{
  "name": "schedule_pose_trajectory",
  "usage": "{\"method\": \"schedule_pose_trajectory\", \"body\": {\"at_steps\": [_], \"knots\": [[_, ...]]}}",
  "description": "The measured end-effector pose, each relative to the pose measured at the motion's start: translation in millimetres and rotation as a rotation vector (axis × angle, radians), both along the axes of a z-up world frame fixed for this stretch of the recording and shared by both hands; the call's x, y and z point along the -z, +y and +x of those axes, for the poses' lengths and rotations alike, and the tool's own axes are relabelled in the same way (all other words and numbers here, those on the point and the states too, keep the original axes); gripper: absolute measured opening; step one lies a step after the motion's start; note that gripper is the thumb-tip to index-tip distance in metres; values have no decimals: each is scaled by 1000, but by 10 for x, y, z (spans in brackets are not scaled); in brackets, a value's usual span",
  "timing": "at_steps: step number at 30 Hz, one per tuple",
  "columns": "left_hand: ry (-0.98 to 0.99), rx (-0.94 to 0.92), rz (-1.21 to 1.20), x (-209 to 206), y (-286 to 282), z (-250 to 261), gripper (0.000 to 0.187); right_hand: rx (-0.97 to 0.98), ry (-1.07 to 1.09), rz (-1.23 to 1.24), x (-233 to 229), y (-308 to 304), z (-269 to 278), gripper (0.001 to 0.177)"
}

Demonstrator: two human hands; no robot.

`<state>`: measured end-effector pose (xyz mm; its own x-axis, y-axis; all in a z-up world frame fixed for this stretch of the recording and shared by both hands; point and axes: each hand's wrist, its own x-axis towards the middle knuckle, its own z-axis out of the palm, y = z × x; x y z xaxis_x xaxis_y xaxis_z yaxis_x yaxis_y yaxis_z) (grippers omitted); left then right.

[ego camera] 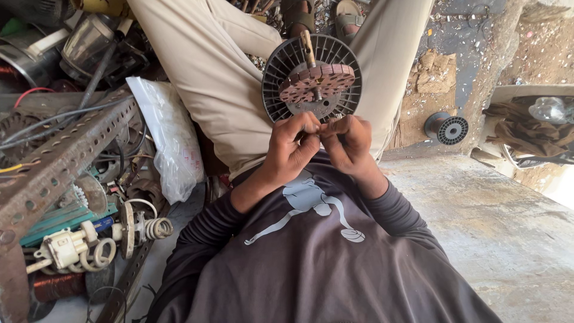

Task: The person sits cross-legged on the floor and repeatedly inserts small brass-colored metal pieces into the slots of a motor armature resting on their lap. They handle the pieces one by one, placing them into the armature and occasionally adjusting them with their fingers.

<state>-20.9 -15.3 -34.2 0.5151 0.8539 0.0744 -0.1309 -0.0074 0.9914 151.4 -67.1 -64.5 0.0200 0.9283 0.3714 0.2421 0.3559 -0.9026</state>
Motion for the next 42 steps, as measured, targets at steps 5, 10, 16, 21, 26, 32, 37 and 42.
{"method": "schedule_pose_trajectory", "body": {"at_steps": [5, 10, 16, 21, 26, 32, 37, 42], "knots": [[139, -88, 500, -9, 46, -27, 12, -30, 465, -378, -81, -19, -59, 10], [-43, -3, 60, -26, 32, -31, 14, -96, -13, -27, -147, 109, 61, 6], [-77, 26, -89, 14, 92, -50, 7, -94, 178, -361, -362, 178, 46, 5], [-78, 45, -146, 63, 126, -89, 8, -127, -146, -30, -517, 366, 155, 27], [200, -74, 50, 57, 221, -111, 13, -89, -12, -75, -463, 412, 173, 20], [-184, -64, -6, 340, 603, 11, 43, 111, 178, -127, -215, 384, 85, 15], [6, -146, 22, 405, 414, 44, 30, 273, 0, -39, -50, 358, 20, 18], [162, -110, 84, 296, 445, -36, 27, 297, 11, 77, 97, 396, -91, 22]]}}
